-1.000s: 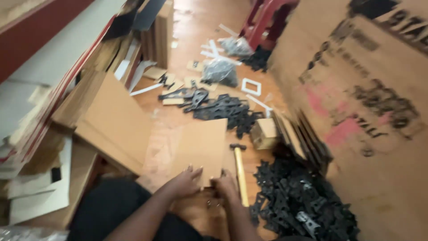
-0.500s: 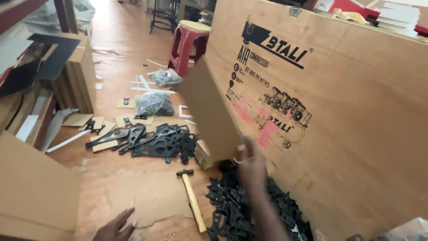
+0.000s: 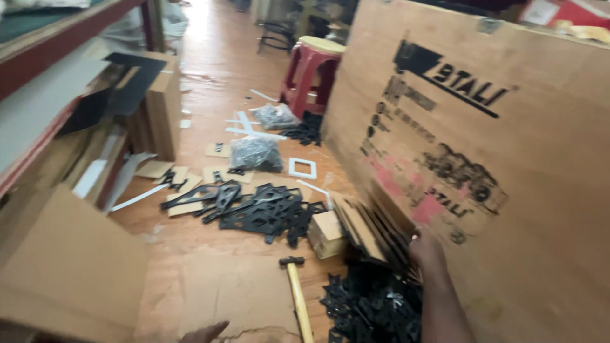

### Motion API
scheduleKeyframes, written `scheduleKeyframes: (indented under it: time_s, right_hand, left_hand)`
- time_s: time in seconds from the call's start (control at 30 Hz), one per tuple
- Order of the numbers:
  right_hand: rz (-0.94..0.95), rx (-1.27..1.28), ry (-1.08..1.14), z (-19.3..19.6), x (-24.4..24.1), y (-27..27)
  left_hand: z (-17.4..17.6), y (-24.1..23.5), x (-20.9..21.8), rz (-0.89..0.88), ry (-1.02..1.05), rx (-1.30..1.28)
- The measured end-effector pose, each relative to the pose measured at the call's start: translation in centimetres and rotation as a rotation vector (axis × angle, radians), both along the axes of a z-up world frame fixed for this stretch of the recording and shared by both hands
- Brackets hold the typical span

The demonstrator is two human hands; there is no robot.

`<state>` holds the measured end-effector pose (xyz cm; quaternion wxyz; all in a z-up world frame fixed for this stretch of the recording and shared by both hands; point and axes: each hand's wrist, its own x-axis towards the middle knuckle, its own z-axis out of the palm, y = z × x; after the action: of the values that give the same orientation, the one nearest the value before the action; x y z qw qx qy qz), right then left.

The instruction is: The person sits on the floor and attaches black metal sawtooth hangers to cardboard backing sheets, positioning a hanger on a sheet and hammering nails with a mallet, then setting the finished sheet on a stack and starting the next one.

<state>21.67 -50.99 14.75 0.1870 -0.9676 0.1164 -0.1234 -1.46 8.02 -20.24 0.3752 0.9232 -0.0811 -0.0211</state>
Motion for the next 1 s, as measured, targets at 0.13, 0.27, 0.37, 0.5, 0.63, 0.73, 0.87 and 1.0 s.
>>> scheduleKeyframes:
  time_s: [0.13,0.27,0.37,0.5,0.63,0.73,0.87,1.0]
  right_hand:
    - [-0.064,0.309,-0.187,2.2,-5.8,8.6]
    - [0.115,0.735,-0.11,-1.1,-7.6,13.2]
    - [0.359,0.775,0.059,-3.4,-6.3,13.3]
    - [0.474,0.756,0.019,-4.3,-4.7,13.5]
    - [0.339,0.569,0.05,-3.8,-5.6,14.8]
    - [0.43,0.688,0.012,-3.1,-7.0,15.4]
    - [0.314,0.695,-0.027,-0.1,-9.9,17.5]
    - [0.307,0.586,-0.07,-0.3,-8.9,16.2]
  left_hand:
    - [25.6,-3.1,-4.0,0.189,-0.129,-0.083]
    - [32.6,3.3,-3.1,0.38,-0.222,0.114]
    - [37.7,9.1,-2.7,0.499,-0.084,0.744]
    - [40.8,15.3,-3.2,0.769,-0.357,0.748]
    - [37.4,20.5,-1.5,0.921,-0.053,0.622]
    - [33.8,23.0,0.3,0.911,-0.127,0.572]
    - [36.3,23.2,-1.2,0.905,-0.254,0.484]
    - [42.3,17.1,-1.3,0.889,-0.393,0.314]
